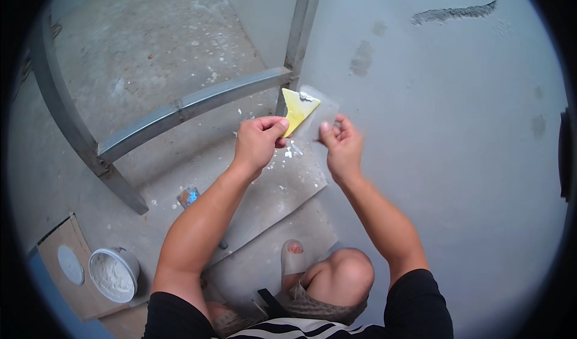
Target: The person scrapes a damaged area on a wall using a metal scraper. They then apply a white filler paste to the damaged area using a yellow plastic putty knife and a white metal trowel, smoothing the surface.
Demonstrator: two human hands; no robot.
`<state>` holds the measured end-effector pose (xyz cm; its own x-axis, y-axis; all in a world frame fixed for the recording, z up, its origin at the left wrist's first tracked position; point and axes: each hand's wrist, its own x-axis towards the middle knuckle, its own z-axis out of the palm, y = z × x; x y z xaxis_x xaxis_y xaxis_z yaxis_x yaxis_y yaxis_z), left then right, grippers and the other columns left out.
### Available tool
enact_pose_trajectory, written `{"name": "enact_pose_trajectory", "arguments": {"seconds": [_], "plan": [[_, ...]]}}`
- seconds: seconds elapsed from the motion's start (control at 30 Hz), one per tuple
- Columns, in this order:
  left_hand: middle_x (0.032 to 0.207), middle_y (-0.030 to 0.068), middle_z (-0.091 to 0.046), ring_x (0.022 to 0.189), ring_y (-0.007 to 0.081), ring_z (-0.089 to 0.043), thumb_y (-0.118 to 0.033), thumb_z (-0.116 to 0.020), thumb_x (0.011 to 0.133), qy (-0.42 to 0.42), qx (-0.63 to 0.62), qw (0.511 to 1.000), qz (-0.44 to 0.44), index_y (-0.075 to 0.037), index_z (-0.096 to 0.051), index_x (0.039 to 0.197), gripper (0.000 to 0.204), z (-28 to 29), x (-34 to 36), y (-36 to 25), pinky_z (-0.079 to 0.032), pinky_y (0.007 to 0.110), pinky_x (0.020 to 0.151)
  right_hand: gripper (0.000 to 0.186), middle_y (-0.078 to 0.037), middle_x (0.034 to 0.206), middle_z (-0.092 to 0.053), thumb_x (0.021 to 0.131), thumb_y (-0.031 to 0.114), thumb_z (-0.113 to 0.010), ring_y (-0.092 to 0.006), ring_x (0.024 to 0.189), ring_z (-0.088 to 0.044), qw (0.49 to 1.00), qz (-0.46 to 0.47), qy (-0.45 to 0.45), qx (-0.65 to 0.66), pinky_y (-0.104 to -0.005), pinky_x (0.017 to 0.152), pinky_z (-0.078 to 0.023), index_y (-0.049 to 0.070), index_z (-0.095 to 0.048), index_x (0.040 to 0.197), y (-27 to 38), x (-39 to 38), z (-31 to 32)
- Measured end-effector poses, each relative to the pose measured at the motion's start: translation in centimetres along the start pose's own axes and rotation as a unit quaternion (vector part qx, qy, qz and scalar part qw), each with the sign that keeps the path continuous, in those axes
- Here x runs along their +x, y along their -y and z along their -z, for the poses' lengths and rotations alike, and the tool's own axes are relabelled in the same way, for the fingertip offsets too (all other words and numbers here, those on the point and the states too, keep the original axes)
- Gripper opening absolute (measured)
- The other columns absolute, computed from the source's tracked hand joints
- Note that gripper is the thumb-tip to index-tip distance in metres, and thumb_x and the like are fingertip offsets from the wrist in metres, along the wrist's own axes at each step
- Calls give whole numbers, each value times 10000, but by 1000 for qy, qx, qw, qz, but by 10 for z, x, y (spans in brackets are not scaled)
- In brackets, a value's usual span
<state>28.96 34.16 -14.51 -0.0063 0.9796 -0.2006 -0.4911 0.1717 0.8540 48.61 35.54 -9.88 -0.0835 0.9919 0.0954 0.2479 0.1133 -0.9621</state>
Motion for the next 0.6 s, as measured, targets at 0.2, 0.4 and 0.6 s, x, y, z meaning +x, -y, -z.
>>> {"name": "enact_pose_trajectory", "arguments": {"seconds": [0.2,0.4,0.6], "plan": [[863,77,-729,715,166,-659,-151,-707,991,-109,238,914,-309,-17,-786,1085,182,6,6,15,-561,308,705,246,-150,1082,-733,1068,96,-581,-193,913,-726,979,-170,-71,86,-332,896,-620,-73,-563,1245,24,-17,-14],[974,79,-690,916,293,-673,-55,-638,862,-109,539,678,-488,-48,-754,1094,260,12,7,17,-569,411,786,249,-160,1169,-680,1073,75,-530,-222,1034,-700,934,-270,-94,215,-369,991,-606,-92,-565,1254,45,6,-6],[953,100,-681,905,299,-678,-68,-620,858,-107,548,700,-445,-48,-753,1060,243,19,14,27,-565,418,792,296,-150,1139,-702,1055,145,-600,-240,989,-715,990,-89,-107,27,-363,876,-628,-81,-598,1247,81,54,29]]}}
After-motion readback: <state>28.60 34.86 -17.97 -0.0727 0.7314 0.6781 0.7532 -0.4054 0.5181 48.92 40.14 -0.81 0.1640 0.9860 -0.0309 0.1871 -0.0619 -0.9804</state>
